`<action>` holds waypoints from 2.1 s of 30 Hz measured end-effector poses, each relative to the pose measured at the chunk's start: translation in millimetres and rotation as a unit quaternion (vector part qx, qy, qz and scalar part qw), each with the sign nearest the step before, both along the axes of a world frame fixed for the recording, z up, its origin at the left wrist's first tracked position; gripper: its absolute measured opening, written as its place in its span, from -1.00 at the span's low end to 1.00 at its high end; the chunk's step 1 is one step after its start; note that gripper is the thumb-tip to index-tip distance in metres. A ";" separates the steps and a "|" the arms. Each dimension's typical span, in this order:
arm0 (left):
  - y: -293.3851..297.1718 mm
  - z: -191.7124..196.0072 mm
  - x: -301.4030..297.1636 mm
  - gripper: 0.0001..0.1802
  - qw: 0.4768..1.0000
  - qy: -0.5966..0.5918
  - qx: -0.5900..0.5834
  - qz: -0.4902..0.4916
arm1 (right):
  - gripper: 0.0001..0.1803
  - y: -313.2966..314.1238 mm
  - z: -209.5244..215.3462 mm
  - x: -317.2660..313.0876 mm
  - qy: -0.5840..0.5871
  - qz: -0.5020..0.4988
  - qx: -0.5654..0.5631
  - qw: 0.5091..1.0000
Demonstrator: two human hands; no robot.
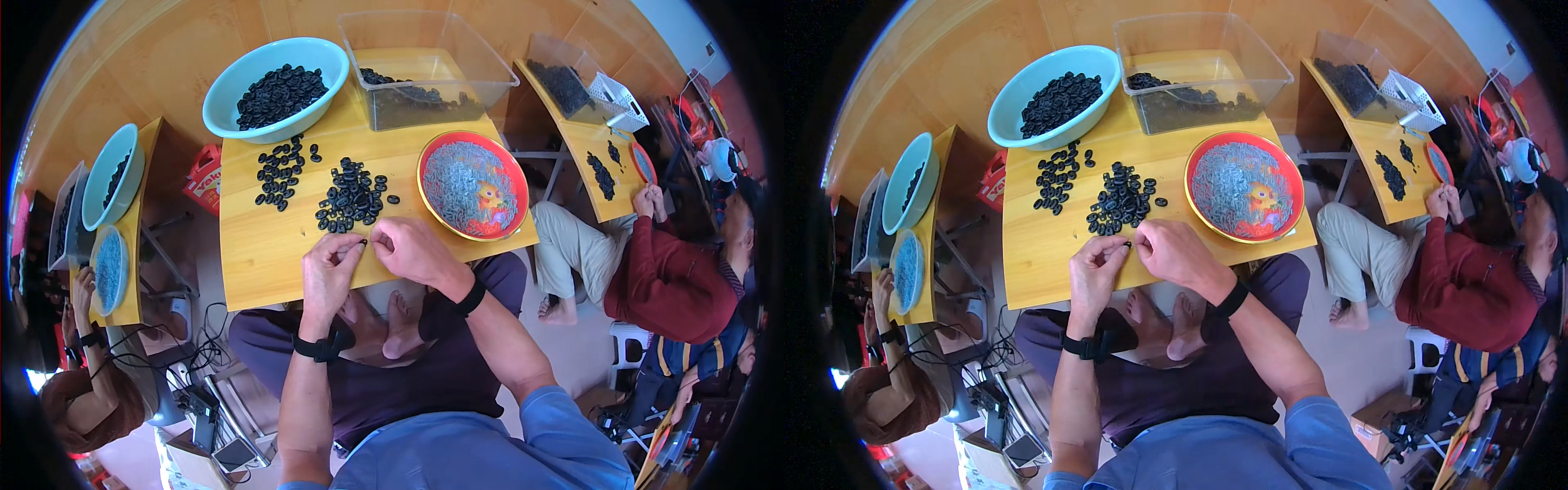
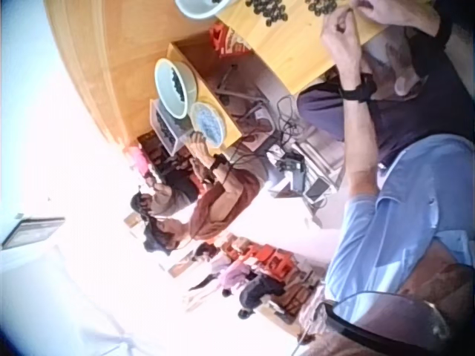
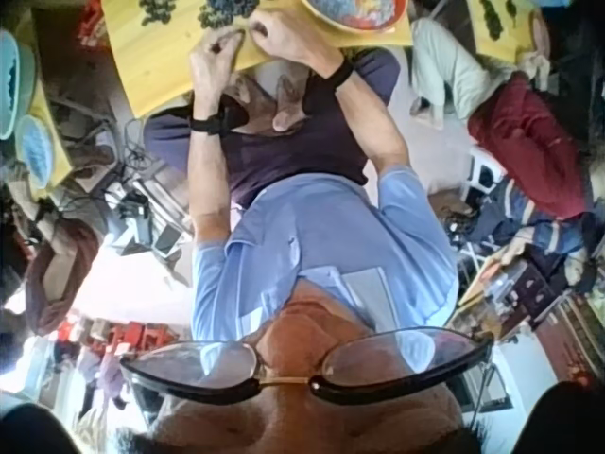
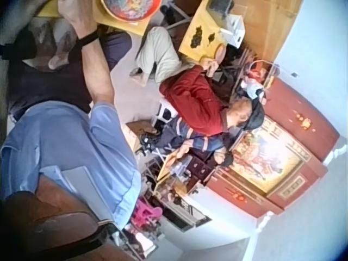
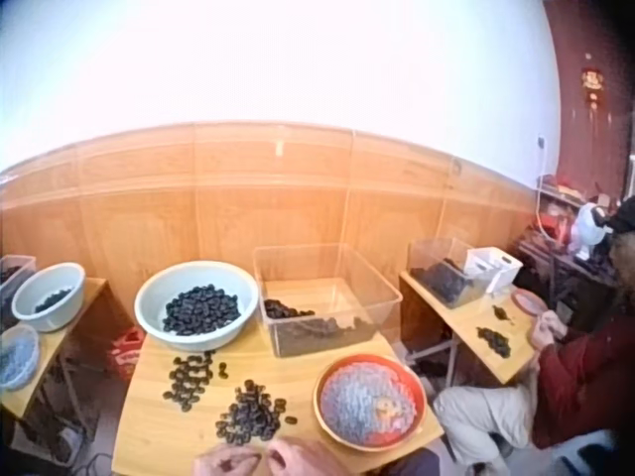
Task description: Sorting small black plastic industrial parts or buttons into a container at a workbench.
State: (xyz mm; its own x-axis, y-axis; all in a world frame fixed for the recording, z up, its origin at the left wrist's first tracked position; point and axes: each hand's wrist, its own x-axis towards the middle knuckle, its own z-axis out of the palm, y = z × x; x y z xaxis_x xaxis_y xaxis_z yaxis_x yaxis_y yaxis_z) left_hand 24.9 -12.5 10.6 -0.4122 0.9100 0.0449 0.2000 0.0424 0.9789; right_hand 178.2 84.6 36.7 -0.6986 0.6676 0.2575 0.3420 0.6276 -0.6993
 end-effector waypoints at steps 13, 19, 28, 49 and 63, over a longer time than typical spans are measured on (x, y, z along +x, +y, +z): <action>2.8 1.8 1.3 -0.87 1.000 0.001 0.003 -0.007 | -0.91 2.9 -3.6 0.4 0.005 0.004 -0.011 1.000; 2.6 -2.7 -0.2 -0.87 1.000 0.004 0.008 -0.009 | -0.91 1.8 -3.1 0.5 0.006 0.002 -0.017 1.000; 3.3 -1.0 1.6 -0.88 1.000 -0.007 0.004 0.012 | -0.89 -1.7 -11.2 1.2 0.062 -0.010 -0.156 0.986; 2.3 -3.7 0.4 -0.82 0.994 -0.108 0.003 0.019 | -0.93 -10.8 -15.9 -5.2 0.131 -0.030 -0.172 0.976; 3.6 -1.3 0.7 -0.83 0.993 -0.111 -0.002 0.037 | -0.90 -10.0 -24.8 -11.1 0.125 -0.037 -0.130 0.983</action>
